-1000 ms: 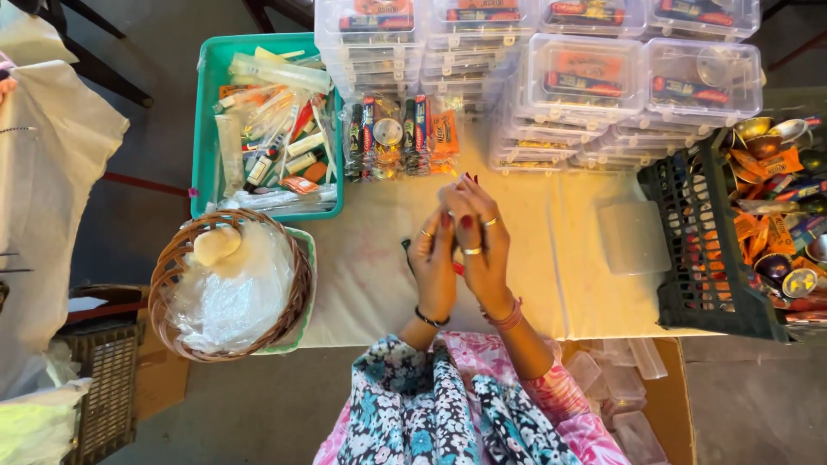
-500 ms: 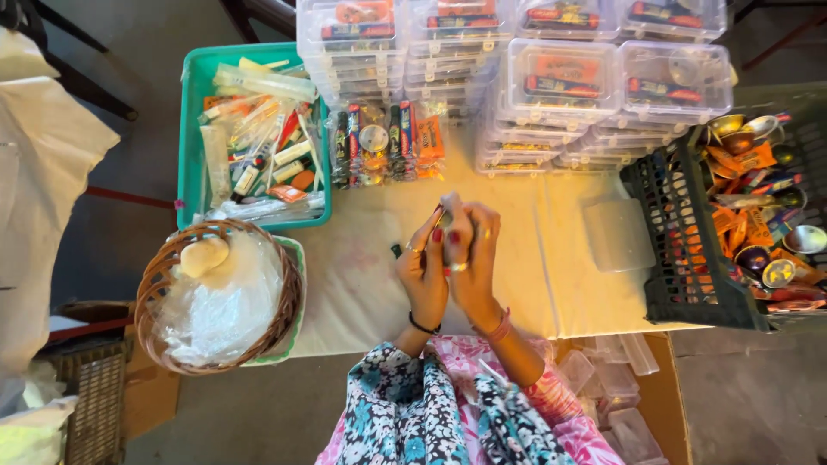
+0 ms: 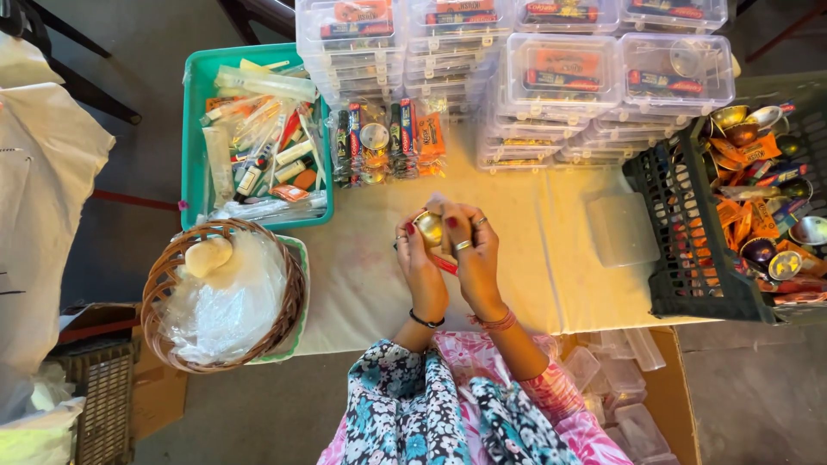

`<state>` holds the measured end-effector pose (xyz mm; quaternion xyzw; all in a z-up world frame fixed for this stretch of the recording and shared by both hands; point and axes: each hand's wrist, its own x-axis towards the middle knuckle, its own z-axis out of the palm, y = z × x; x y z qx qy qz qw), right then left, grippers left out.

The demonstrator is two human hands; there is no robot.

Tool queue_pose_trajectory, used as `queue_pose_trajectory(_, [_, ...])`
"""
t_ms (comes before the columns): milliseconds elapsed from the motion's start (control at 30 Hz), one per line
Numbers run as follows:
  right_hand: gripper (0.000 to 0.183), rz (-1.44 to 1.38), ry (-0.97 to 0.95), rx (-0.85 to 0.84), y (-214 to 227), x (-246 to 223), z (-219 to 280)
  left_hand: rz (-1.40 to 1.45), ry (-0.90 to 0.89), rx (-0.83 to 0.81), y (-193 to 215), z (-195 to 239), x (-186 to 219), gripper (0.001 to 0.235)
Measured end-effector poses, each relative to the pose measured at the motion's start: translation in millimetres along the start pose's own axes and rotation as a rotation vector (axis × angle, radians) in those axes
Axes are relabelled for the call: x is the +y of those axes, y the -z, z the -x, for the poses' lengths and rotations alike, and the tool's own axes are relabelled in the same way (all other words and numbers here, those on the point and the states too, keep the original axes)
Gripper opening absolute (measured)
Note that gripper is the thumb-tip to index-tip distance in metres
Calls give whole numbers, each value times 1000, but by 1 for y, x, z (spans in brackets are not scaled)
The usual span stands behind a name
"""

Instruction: The person organizes various items into kits by placing batteries, lighters, and small packages into clear plastic bags and then into plastic containers.

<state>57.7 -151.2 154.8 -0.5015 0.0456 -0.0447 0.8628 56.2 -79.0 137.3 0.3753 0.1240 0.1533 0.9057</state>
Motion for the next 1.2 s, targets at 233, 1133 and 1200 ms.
queue_pose_trajectory(233, [23,240,171,4,-16,-31,1,-984,-619,-165,-14,0,53,46])
queue_pose_trajectory(1133, [61,868,408,-348,-51,-64,21,-1099,-666,-563,-14,-45,63,42])
queue_pose_trajectory(1200, [62,788,372,-352,-56,-70,19,-1129,-281,-502,1,-43,35,35])
